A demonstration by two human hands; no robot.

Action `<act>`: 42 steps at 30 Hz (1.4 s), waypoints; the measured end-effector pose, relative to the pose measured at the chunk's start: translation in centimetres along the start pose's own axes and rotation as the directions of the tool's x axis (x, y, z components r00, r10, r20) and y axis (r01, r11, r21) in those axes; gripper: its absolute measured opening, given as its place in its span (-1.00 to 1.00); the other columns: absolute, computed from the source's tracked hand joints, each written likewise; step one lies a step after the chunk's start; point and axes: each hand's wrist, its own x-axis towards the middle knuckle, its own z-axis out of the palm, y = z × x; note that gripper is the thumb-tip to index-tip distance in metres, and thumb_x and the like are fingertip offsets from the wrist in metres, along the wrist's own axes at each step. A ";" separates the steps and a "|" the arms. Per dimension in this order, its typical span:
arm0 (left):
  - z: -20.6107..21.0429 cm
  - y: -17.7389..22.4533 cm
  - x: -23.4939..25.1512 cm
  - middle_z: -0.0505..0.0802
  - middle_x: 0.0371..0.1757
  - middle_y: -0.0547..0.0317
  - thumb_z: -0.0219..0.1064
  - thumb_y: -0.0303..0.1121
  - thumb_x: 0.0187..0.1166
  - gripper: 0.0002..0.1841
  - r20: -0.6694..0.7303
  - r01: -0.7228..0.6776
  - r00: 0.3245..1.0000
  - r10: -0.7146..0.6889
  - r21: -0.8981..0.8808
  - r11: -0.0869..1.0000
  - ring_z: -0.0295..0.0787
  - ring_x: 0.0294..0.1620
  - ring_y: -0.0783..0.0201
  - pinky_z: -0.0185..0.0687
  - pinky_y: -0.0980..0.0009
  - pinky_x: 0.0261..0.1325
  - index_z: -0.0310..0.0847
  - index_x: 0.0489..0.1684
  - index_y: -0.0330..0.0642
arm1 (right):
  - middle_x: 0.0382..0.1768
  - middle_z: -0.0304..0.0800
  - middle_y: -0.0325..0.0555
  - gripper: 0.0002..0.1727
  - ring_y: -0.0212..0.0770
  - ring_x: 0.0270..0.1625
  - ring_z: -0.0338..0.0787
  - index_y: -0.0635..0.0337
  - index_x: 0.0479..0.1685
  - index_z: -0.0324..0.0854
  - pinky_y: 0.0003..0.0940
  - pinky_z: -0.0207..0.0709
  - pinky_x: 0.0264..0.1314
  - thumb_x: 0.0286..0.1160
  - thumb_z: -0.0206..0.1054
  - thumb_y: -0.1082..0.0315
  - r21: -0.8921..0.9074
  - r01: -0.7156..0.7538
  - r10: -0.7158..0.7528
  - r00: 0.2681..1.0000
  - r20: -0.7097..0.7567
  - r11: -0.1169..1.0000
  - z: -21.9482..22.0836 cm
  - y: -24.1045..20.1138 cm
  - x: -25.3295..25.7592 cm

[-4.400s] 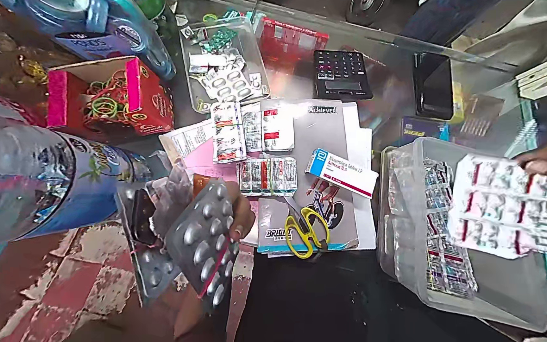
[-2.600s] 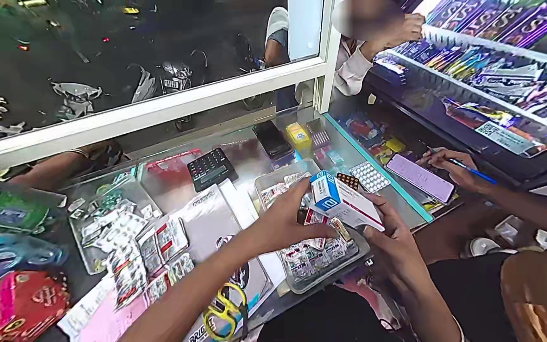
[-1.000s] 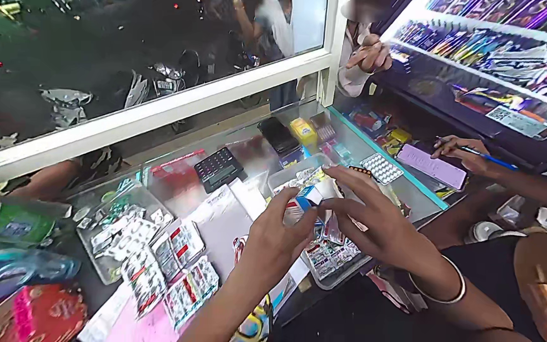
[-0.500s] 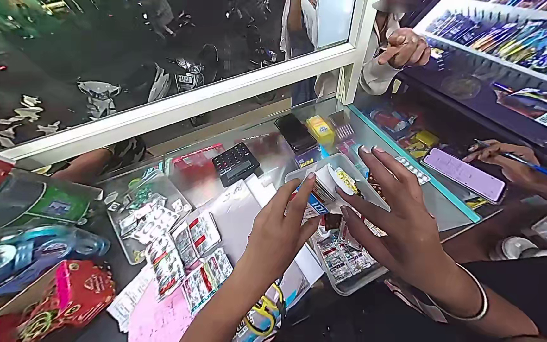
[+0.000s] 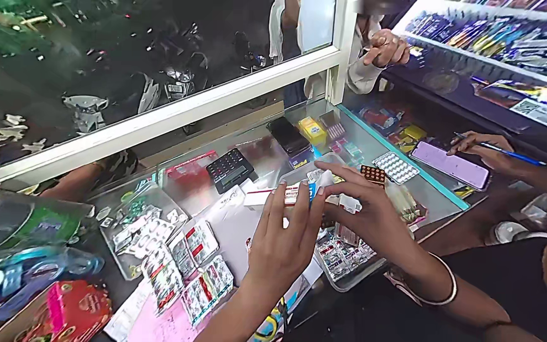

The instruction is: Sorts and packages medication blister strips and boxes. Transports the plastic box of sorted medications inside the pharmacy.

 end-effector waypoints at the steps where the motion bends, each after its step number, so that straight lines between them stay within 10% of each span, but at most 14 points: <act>1: 0.0 0.1 0.0 0.86 0.22 -0.12 0.21 -0.50 0.67 -0.68 -0.005 -0.003 1.000 0.002 -0.008 1.000 0.77 0.26 -0.18 0.58 0.05 0.41 0.68 0.33 -0.23 | 0.44 0.72 -0.11 -0.84 -0.29 0.54 0.61 0.03 -0.19 0.89 -0.40 0.54 0.49 0.45 0.49 0.18 0.026 0.003 -0.003 1.000 0.001 1.000 0.1 0.1 0.0; 14: -0.1 -0.3 -0.3 0.85 0.26 -0.08 0.24 -0.40 0.64 -0.63 0.093 -0.002 0.996 -0.002 0.044 0.999 0.81 0.24 -0.10 0.63 0.15 0.36 0.66 0.39 -0.18 | 0.31 0.83 -0.17 -0.82 -0.17 0.59 0.58 0.07 -0.18 0.88 -0.10 0.38 0.64 0.58 0.39 0.24 -0.059 0.101 -0.104 0.993 -0.056 0.993 0.3 1.1 -0.2; 19: -0.4 -0.8 -0.5 0.84 0.26 -0.09 0.40 -0.35 0.47 -0.49 0.170 0.062 0.983 -0.067 0.038 0.997 0.85 0.15 -0.06 0.73 0.23 0.16 0.61 0.45 -0.24 | 0.25 0.82 -0.08 -0.77 -0.32 0.35 0.74 0.24 -0.10 0.79 -0.36 0.62 0.40 0.63 0.30 0.27 0.054 0.028 -0.025 0.998 -0.061 0.998 -1.4 1.5 0.0; 24: -1.0 -1.3 -0.2 0.87 0.21 -0.06 0.46 -0.27 0.38 -0.45 0.237 0.135 0.964 -0.124 -0.032 0.990 0.89 0.05 0.02 0.78 0.25 0.02 0.65 0.42 -0.22 | -0.23 0.87 -0.27 -0.85 -0.42 -0.31 0.86 0.21 0.08 0.62 -0.53 0.80 -0.20 0.66 0.26 0.43 0.352 -0.181 0.203 0.979 -0.026 0.918 -2.7 1.6 0.7; 29: -1.5 -1.6 -0.6 0.84 0.25 -0.04 0.44 -0.23 0.39 -0.45 0.334 0.217 0.929 -0.161 -0.136 0.967 0.89 -0.05 0.02 0.77 0.20 -0.13 0.63 0.43 -0.17 | -0.20 0.82 -0.25 -0.44 -0.36 -0.31 0.86 0.07 0.44 0.52 -0.51 0.81 -0.27 0.38 0.49 0.45 0.319 -0.224 0.225 0.974 0.032 0.921 -2.7 1.5 0.4; 42: -1.2 -1.5 -0.5 0.85 0.13 -0.01 0.51 -0.11 0.29 -0.34 0.338 0.235 0.926 -0.169 -0.163 0.958 0.80 -0.19 0.07 0.63 0.25 -0.26 0.63 0.45 -0.18 | -0.24 0.86 -0.25 -0.73 -0.38 -0.31 0.88 0.21 0.17 0.67 -0.51 0.83 -0.20 0.52 0.39 0.48 0.328 -0.202 0.221 0.975 -0.020 0.923 -2.4 2.4 0.7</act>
